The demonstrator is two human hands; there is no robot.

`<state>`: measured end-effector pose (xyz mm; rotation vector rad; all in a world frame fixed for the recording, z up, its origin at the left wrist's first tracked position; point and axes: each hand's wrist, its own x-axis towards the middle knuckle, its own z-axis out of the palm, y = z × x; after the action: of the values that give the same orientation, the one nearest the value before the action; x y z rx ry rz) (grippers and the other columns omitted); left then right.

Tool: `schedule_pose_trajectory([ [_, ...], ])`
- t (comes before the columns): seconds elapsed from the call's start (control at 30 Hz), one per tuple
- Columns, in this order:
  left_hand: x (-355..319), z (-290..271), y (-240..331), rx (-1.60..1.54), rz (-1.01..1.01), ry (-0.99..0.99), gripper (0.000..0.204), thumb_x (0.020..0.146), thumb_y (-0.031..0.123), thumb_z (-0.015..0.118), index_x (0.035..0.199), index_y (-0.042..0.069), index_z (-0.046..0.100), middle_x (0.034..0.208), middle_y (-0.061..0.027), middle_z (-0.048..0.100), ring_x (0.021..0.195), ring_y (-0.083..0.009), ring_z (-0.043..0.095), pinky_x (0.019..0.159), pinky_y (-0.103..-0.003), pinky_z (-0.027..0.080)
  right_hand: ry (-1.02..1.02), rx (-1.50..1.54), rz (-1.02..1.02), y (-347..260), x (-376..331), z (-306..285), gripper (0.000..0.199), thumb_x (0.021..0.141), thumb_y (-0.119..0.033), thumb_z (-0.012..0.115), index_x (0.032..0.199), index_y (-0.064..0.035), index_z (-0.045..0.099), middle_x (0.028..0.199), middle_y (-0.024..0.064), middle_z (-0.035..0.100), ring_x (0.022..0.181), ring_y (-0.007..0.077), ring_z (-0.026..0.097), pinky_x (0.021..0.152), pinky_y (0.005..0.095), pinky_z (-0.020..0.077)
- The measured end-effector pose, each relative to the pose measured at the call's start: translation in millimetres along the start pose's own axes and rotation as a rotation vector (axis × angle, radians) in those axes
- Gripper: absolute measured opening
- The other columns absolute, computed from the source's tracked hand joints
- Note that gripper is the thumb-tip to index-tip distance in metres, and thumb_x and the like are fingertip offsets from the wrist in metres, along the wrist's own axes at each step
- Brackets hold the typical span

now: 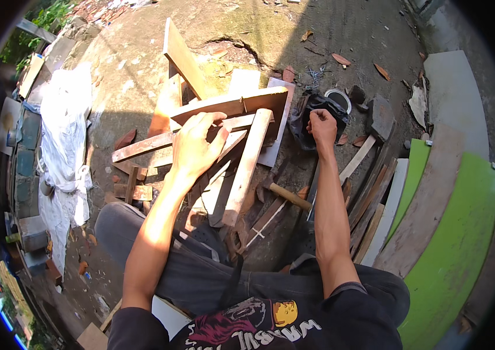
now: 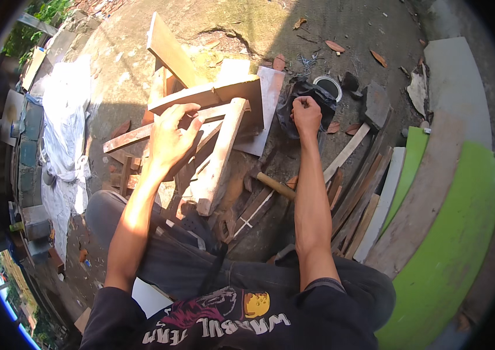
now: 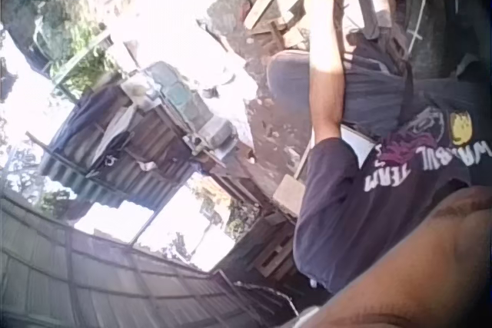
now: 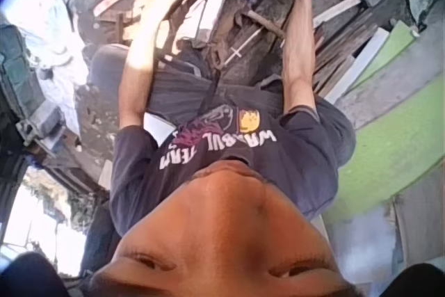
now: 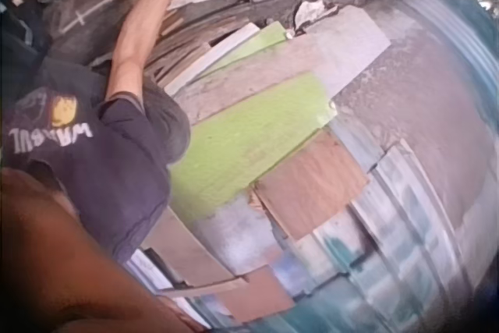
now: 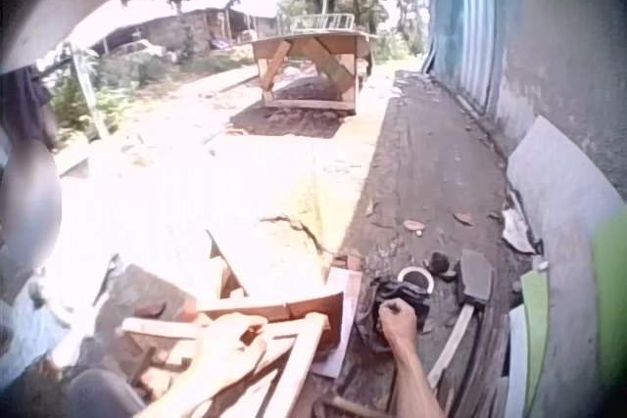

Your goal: The person assembles a small wooden stool by hand, aligning legs and seat pieces, inserting nails, and hammering them into place. The person repeatedly adjusts the components and uses a hammer to secure the joints.

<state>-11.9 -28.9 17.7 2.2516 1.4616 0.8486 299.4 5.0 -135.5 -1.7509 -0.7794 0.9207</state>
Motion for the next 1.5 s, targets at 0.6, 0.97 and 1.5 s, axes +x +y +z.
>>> schedule_pose_trajectory([
  [0.6,32.5,11.2,14.7,-0.298,-0.202,-0.058,0.022,0.086,0.019,0.068,0.103,0.006,0.072,0.085,-0.0152,0.072,0.069,-0.0238,0.068,0.07,-0.037,0.053,-0.299,0.301,-0.433,-127.9,-104.6,35.7,0.016,0.095,-0.006,0.063,0.108,0.0035,0.067,0.093,0.0073,0.07,0.078,0.0104,0.065,0.065,0.0246,0.0541],
  [0.97,34.4,14.6,16.7,-0.302,-0.214,-0.033,0.023,0.086,0.02,0.07,0.103,0.005,0.073,0.079,-0.0155,0.072,0.066,-0.0202,0.068,0.067,-0.036,0.053,-0.149,0.016,-0.6,-108.0,-101.0,47.7,0.017,0.09,-0.001,0.066,0.107,-0.0004,0.07,0.087,0.0061,0.074,0.08,0.009,0.069,0.071,0.0236,0.0543],
  [1.5,36.9,26.1,22.2,-0.286,-0.221,-0.039,0.024,0.082,0.017,0.07,0.102,0.003,0.074,0.092,-0.0218,0.071,0.083,-0.0337,0.071,0.076,-0.04,0.055,-0.203,-0.29,-0.786,-128.5,-106.5,41.9,0.02,0.091,-0.003,0.067,0.11,-0.0013,0.071,0.09,0.0093,0.075,0.083,0.0134,0.071,0.072,0.027,0.0568],
])
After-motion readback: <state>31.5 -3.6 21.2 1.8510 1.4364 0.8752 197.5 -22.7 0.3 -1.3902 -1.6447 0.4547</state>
